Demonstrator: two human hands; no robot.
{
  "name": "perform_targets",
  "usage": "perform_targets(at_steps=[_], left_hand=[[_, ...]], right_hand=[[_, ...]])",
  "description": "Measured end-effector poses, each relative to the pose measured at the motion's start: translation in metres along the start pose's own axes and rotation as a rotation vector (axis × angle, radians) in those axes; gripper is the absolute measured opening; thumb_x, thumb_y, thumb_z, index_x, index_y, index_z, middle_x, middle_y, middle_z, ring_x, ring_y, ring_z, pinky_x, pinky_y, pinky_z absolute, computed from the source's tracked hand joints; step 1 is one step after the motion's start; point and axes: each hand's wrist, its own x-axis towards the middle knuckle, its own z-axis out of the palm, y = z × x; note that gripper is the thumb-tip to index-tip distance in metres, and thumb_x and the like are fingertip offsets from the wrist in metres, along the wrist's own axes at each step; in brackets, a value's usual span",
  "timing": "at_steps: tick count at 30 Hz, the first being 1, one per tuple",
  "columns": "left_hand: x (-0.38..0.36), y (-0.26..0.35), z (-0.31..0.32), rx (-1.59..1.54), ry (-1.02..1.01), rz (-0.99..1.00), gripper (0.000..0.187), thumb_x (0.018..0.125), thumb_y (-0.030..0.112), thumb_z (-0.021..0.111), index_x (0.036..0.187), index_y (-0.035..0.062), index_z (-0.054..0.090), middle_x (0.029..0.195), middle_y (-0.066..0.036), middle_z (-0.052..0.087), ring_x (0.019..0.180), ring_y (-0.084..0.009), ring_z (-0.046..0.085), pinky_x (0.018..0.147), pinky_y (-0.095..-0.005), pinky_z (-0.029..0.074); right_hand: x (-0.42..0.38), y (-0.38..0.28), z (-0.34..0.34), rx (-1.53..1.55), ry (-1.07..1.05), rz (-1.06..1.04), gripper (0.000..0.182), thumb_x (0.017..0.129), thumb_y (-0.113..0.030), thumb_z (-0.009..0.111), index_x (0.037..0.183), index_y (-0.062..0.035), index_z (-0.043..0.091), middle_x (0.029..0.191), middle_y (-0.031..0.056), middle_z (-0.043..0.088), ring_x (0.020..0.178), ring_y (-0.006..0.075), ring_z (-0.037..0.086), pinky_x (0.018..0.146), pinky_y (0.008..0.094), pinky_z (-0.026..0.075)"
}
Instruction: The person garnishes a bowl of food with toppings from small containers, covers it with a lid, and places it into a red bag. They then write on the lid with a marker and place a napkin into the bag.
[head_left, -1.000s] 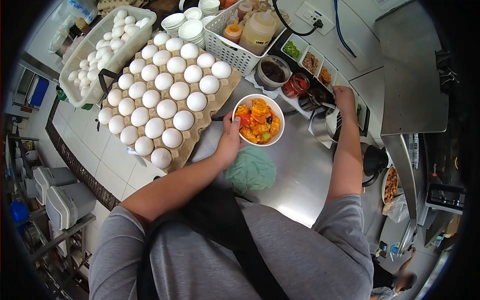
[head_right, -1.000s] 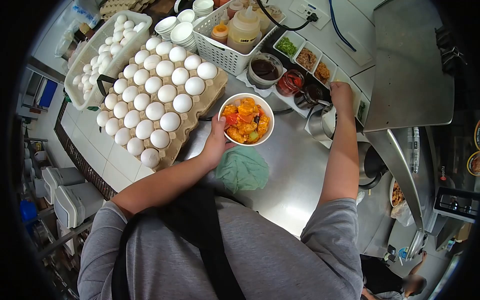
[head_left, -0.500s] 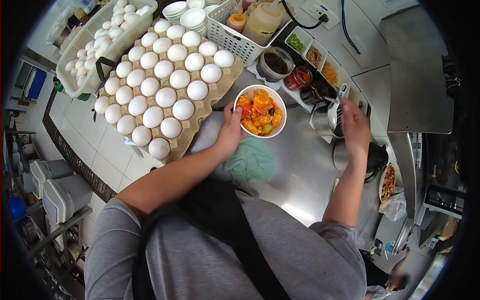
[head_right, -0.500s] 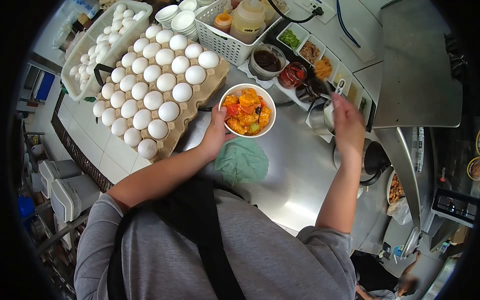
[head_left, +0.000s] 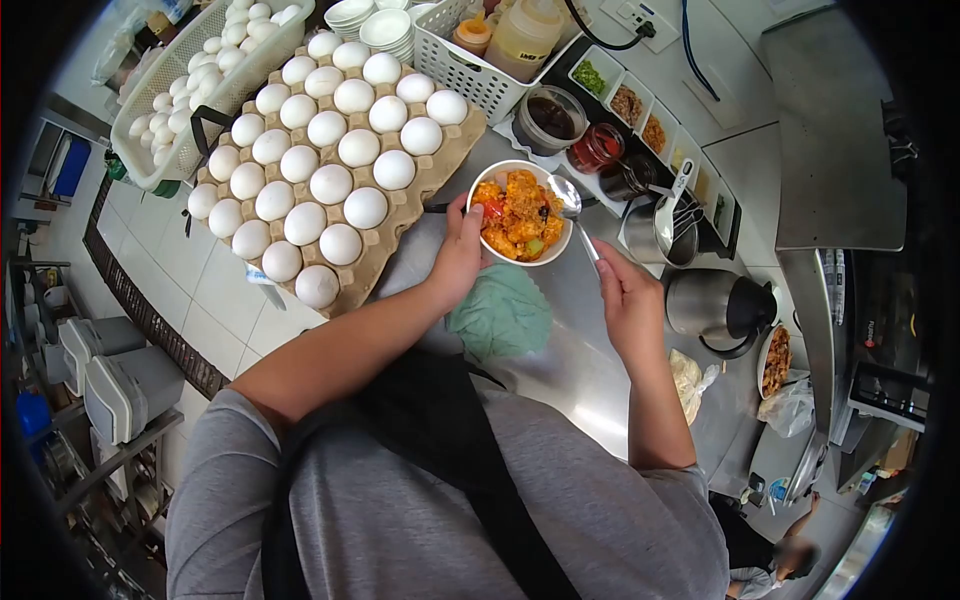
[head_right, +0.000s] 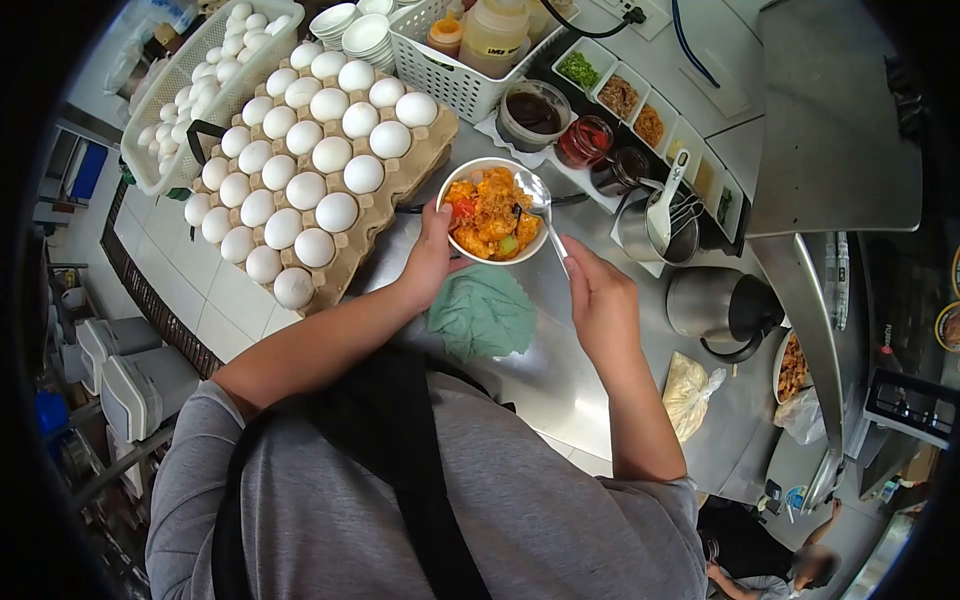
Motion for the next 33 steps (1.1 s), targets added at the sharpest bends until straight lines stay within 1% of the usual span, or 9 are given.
perform_targets(at_steps=[3,8,12,14,20,23,26,28,33], left_hand=[[0.000,-0.001,0.001,-0.011,0.027,0.016,0.062,0.097,0.050,0.032,0.145,0.0149,0.015,0.137,-0.014,0.040,0.117,-0.0242,0.050,0.090,-0.0392,0.047],[-0.001,-0.001,0.002,-0.013,0.049,0.026,0.060,0.098,0.049,0.034,0.144,0.0143,0.017,0.135,-0.015,0.043,0.114,-0.0239,0.053,0.086,-0.0368,0.049],[0.000,-0.002,0.001,0.001,0.049,0.036,0.060,0.098,0.049,0.033,0.144,0.0144,0.017,0.135,-0.015,0.043,0.114,-0.0245,0.053,0.086,-0.0381,0.049],[0.002,-0.003,0.000,0.008,0.042,0.032,0.060,0.098,0.049,0.033,0.144,0.0143,0.017,0.135,-0.015,0.043,0.114,-0.0246,0.053,0.086,-0.0384,0.049],[0.000,0.001,-0.002,-0.008,0.015,-0.022,0.062,0.097,0.050,0.029,0.146,0.0172,0.013,0.141,-0.014,0.038,0.121,-0.0277,0.049,0.095,-0.0445,0.045],[0.004,-0.003,-0.005,-0.009,0.008,-0.030,0.061,0.097,0.049,0.031,0.146,0.0177,0.014,0.140,-0.013,0.039,0.121,-0.0276,0.050,0.094,-0.0439,0.045],[0.001,-0.008,-0.006,-0.023,0.012,-0.032,0.059,0.096,0.048,0.033,0.145,0.0178,0.017,0.139,-0.012,0.040,0.119,-0.0270,0.051,0.092,-0.0437,0.047],[-0.004,-0.014,-0.006,-0.138,0.049,-0.003,0.056,0.096,0.047,0.035,0.142,0.0186,0.021,0.138,-0.010,0.042,0.118,-0.0258,0.053,0.089,-0.0434,0.049],[-0.027,-0.015,-0.014,-0.175,-0.067,0.107,0.052,0.096,0.043,0.034,0.138,0.0149,0.024,0.132,-0.013,0.044,0.120,-0.0269,0.050,0.087,-0.0420,0.051]], right_hand=[[0.001,0.011,-0.009,0.567,-0.137,0.389,0.024,0.095,-0.013,0.055,0.115,-0.0040,0.064,0.067,0.0005,0.058,0.055,0.0087,0.052,0.049,0.0226,0.039],[0.044,0.036,-0.049,0.670,0.072,0.433,0.026,0.097,-0.017,0.051,0.114,-0.0024,0.065,0.061,-0.0068,0.041,0.053,0.0013,0.035,0.046,0.0198,0.029],[0.116,0.114,-0.058,-0.239,0.269,0.244,0.031,0.094,-0.023,0.051,0.107,0.0014,0.066,0.081,0.0164,0.068,0.074,0.0299,0.066,0.068,0.0372,0.050],[0.144,0.119,-0.052,-0.395,0.195,0.250,0.030,0.093,-0.023,0.051,0.102,-0.0005,0.067,0.098,0.0236,0.065,0.095,0.0398,0.062,0.083,0.0427,0.048],[0.148,0.083,-0.037,-0.394,0.409,-0.034,0.032,0.094,-0.027,0.050,0.108,-0.0026,0.064,0.082,0.0151,0.067,0.077,0.0328,0.064,0.075,0.0399,0.050],[0.065,0.004,-0.046,0.398,-0.198,0.316,0.020,0.093,-0.019,0.051,0.098,-0.0050,0.064,0.074,0.0039,0.063,0.062,0.0095,0.054,0.059,0.0255,0.045],[-0.028,0.007,-0.025,0.365,-0.977,0.206,0.019,0.082,-0.003,0.049,0.092,-0.0006,0.064,0.070,0.0075,0.064,0.060,0.0149,0.060,0.056,0.0291,0.050],[-0.097,0.017,0.010,0.172,-1.338,0.359,0.030,0.081,-0.018,0.055,0.102,0.0004,0.066,0.088,0.0123,0.069,0.075,0.0238,0.065,0.069,0.0342,0.052],[-0.244,0.027,0.106,-0.127,-0.998,0.547,0.036,0.084,-0.025,0.056,0.108,-0.0005,0.064,0.109,0.0156,0.066,0.093,0.0302,0.065,0.083,0.0389,0.050]])
